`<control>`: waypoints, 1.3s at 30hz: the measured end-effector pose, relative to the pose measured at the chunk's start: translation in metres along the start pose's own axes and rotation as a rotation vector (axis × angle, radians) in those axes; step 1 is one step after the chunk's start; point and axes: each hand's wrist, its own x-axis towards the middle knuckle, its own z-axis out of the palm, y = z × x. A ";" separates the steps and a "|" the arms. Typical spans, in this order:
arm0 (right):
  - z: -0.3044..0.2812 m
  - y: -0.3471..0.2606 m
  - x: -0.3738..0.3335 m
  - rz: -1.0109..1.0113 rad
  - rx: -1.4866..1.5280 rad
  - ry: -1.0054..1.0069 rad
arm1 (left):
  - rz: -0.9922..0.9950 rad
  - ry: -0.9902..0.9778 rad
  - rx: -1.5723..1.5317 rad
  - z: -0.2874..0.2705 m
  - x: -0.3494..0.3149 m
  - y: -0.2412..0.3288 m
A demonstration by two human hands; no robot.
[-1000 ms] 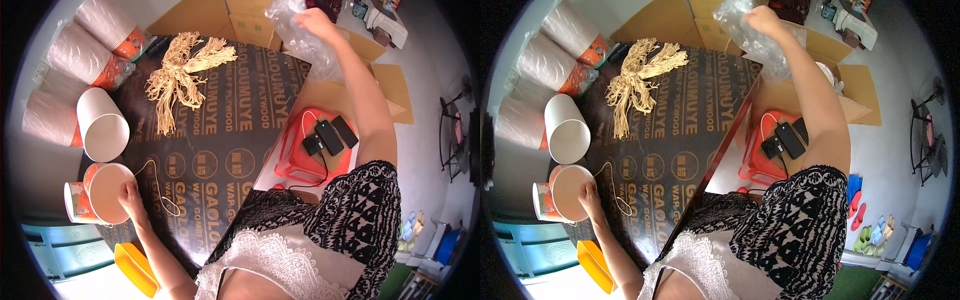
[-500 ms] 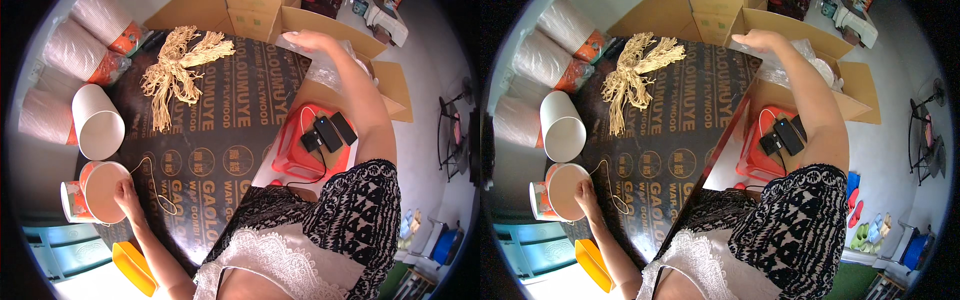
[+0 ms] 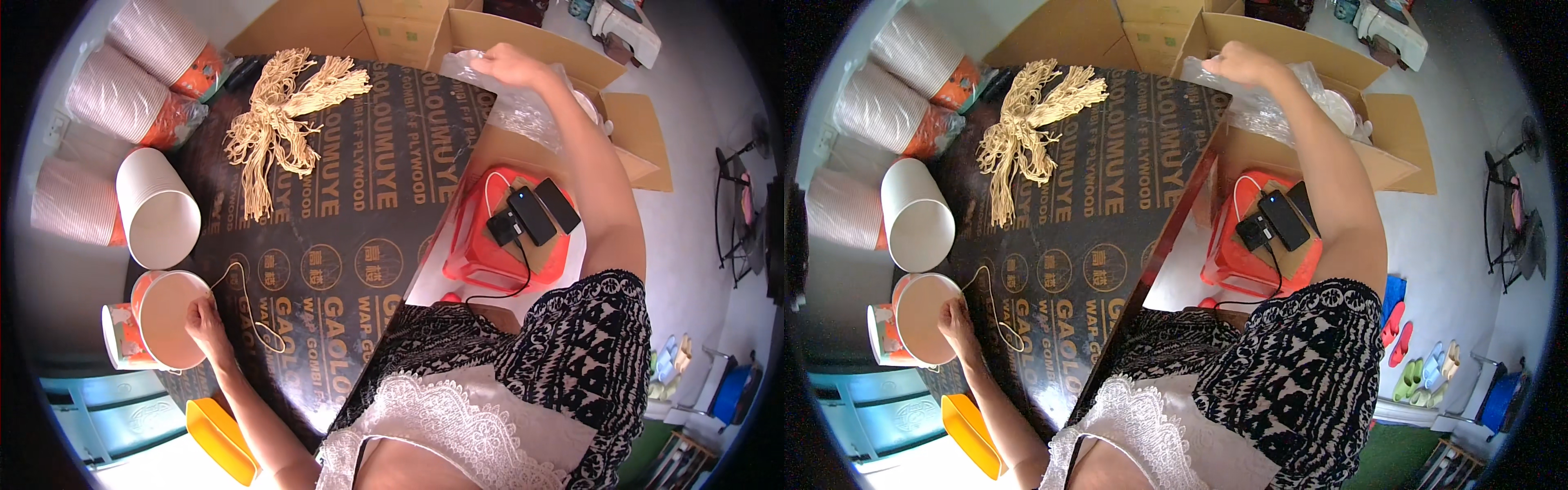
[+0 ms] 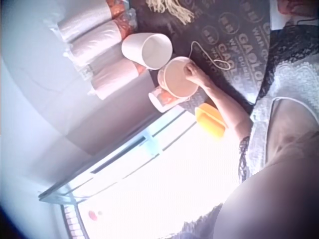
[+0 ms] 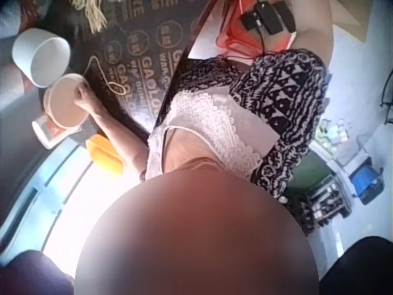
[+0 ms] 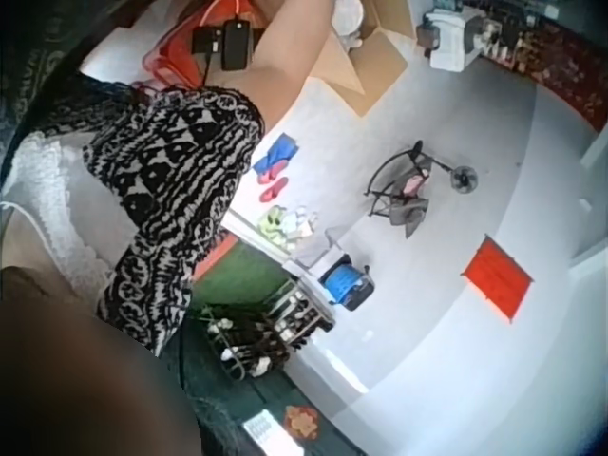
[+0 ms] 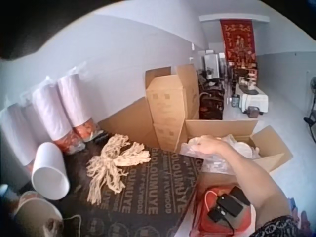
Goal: Threa ding a c or d throu g h pre-punched holes in a p aper b ucket to c rea te a h andl e.
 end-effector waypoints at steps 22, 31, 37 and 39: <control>0.021 -0.234 -0.066 -1.113 0.313 0.556 | -0.005 0.008 0.021 0.003 -0.001 0.015; 0.078 -0.322 -0.114 -1.196 0.593 -0.071 | -0.049 0.055 0.209 -0.008 -0.011 0.011; 0.112 -0.366 -0.122 -0.913 0.650 -0.501 | -0.008 0.007 0.195 -0.005 -0.019 0.039; 0.121 -0.386 -0.125 -0.755 0.723 -0.565 | -0.024 0.002 0.166 -0.007 -0.019 0.044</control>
